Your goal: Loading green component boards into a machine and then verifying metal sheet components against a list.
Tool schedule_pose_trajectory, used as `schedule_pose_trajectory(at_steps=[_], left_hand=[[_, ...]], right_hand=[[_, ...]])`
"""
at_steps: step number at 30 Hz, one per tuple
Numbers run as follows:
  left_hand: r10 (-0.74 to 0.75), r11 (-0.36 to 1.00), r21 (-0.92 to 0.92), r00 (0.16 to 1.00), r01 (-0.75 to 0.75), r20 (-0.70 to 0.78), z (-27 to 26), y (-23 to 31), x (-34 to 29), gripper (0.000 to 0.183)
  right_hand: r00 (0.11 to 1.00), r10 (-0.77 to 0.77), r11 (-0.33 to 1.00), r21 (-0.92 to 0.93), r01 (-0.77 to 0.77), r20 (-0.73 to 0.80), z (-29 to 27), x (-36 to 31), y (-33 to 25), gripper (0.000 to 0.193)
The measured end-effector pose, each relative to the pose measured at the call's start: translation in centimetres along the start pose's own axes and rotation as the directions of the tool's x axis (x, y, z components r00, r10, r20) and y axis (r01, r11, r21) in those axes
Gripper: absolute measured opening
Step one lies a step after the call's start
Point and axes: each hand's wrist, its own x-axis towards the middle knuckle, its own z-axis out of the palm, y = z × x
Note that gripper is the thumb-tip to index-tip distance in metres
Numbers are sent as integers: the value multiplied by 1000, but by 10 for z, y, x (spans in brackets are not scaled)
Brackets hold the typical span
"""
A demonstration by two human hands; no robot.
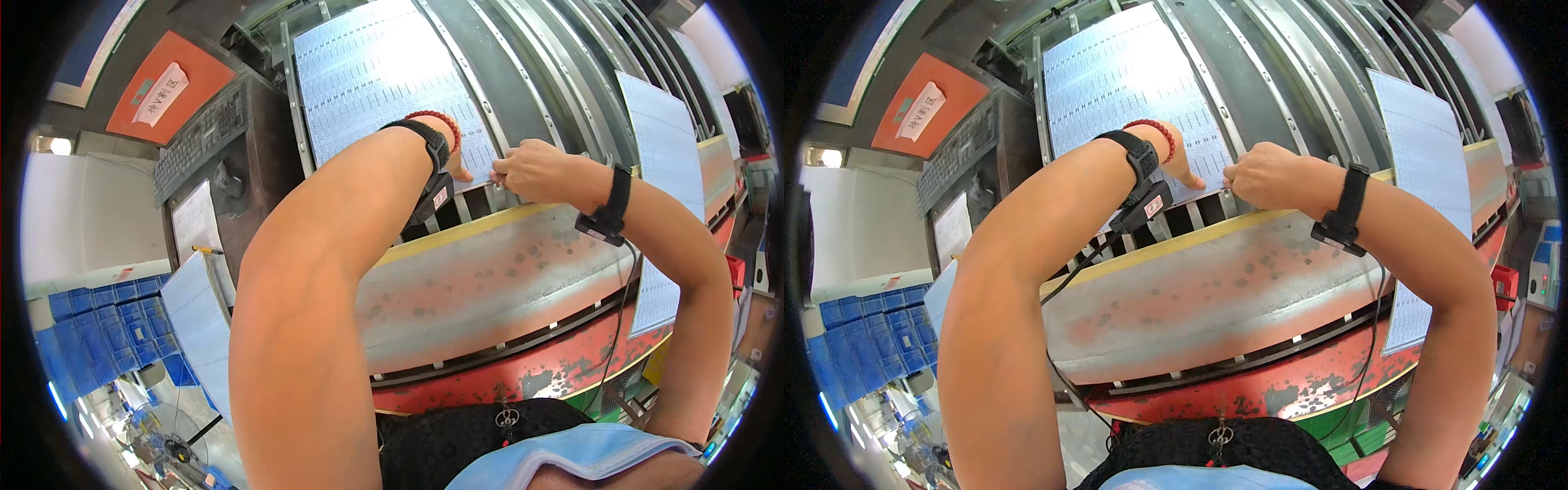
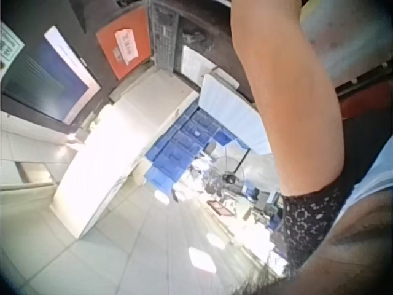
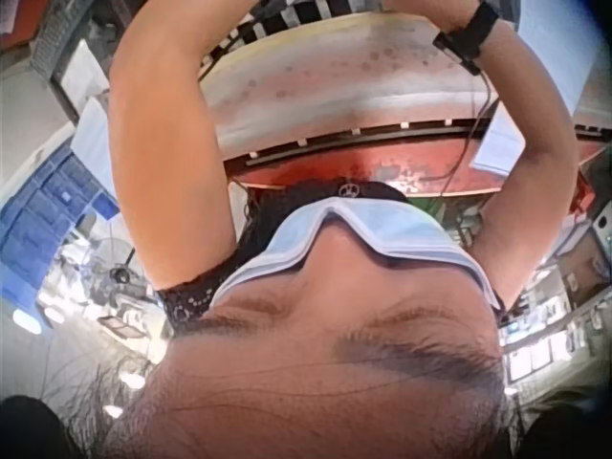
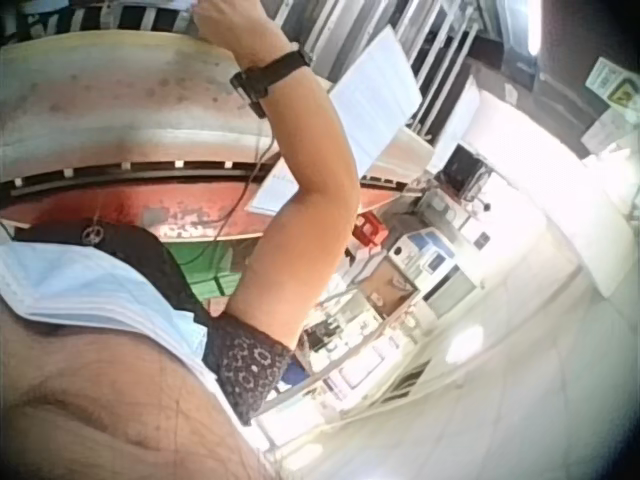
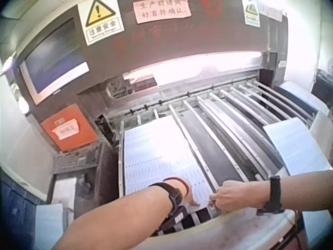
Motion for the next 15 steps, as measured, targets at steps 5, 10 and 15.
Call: schedule_pose_trajectory(at_steps=[5,10,15], left_hand=[[37,999,-40,999,-36,39,6,-1,4,90],[35,988,-148,999,-38,-20,18,-6,22,93],[38,991,-127,998,-44,-56,19,-3,20,91]], right_hand=[[999,-32,999,39,30,27,7,-1,10,21],[998,-41,999,35,42,-45,14,1,11,20],[998,-67,998,1,67,19,-2,7,7,20]])
